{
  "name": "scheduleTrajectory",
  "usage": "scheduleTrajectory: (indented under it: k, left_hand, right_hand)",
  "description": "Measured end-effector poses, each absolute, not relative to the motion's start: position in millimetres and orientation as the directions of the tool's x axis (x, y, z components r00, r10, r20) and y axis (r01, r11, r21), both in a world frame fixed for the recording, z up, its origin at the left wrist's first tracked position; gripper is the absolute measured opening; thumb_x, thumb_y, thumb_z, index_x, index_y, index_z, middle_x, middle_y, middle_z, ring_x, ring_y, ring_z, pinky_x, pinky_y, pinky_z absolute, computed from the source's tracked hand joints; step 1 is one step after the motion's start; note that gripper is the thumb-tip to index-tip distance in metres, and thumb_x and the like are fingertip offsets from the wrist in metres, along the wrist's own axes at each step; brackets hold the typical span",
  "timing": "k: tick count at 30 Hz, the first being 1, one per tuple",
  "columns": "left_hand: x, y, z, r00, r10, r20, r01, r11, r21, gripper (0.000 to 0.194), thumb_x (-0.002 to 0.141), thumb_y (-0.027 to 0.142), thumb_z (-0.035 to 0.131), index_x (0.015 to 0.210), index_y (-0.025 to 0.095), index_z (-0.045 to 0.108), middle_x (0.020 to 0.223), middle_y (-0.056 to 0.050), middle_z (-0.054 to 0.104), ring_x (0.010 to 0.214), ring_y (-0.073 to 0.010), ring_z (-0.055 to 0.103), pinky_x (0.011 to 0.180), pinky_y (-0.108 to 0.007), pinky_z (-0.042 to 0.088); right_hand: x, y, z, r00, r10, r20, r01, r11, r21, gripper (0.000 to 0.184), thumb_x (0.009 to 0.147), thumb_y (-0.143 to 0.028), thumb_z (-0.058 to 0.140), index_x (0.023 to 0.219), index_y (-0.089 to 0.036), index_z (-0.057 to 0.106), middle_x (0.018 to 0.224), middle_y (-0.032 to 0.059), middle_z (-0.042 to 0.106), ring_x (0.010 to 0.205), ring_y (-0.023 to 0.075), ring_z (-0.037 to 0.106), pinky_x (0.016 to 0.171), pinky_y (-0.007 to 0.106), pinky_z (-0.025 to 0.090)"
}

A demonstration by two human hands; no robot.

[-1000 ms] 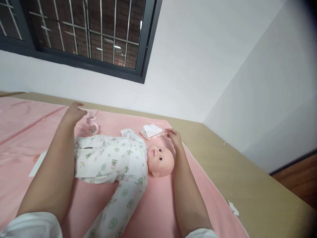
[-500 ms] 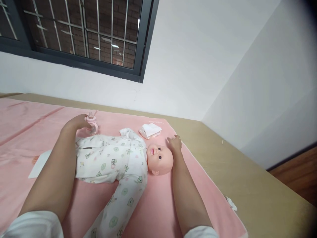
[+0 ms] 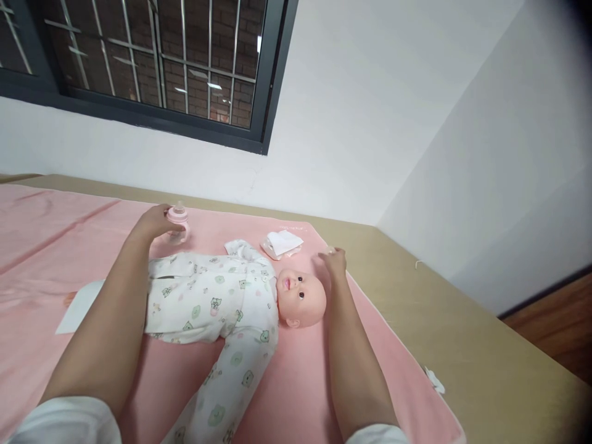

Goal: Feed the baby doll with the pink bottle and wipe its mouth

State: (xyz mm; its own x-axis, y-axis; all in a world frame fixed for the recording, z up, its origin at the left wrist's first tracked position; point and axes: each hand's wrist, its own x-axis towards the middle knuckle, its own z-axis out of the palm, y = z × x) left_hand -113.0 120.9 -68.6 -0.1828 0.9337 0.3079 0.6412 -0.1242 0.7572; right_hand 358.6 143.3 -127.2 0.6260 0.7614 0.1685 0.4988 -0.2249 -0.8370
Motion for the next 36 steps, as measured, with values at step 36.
scheduleTrajectory:
  k: [36]
  left_hand:
    - [33.3, 36.5, -11.3, 0.250, 0.820, 0.514, 0.415, -0.571, 0.709, 0.069, 0.073, 0.031, 0.066, 0.138, 0.025, 0.043, 0.116, -0.008, 0.066, 0.100, -0.0261, 0.065, 0.081, -0.036, 0.052]
  right_hand:
    - [227.4, 41.7, -6.0, -0.428, 0.751, 0.503, 0.139, 0.605, -0.784, 0.070, 0.094, -0.052, 0.044, 0.152, -0.044, 0.007, 0.157, 0.0003, 0.027, 0.140, 0.0259, 0.037, 0.111, 0.057, 0.038]
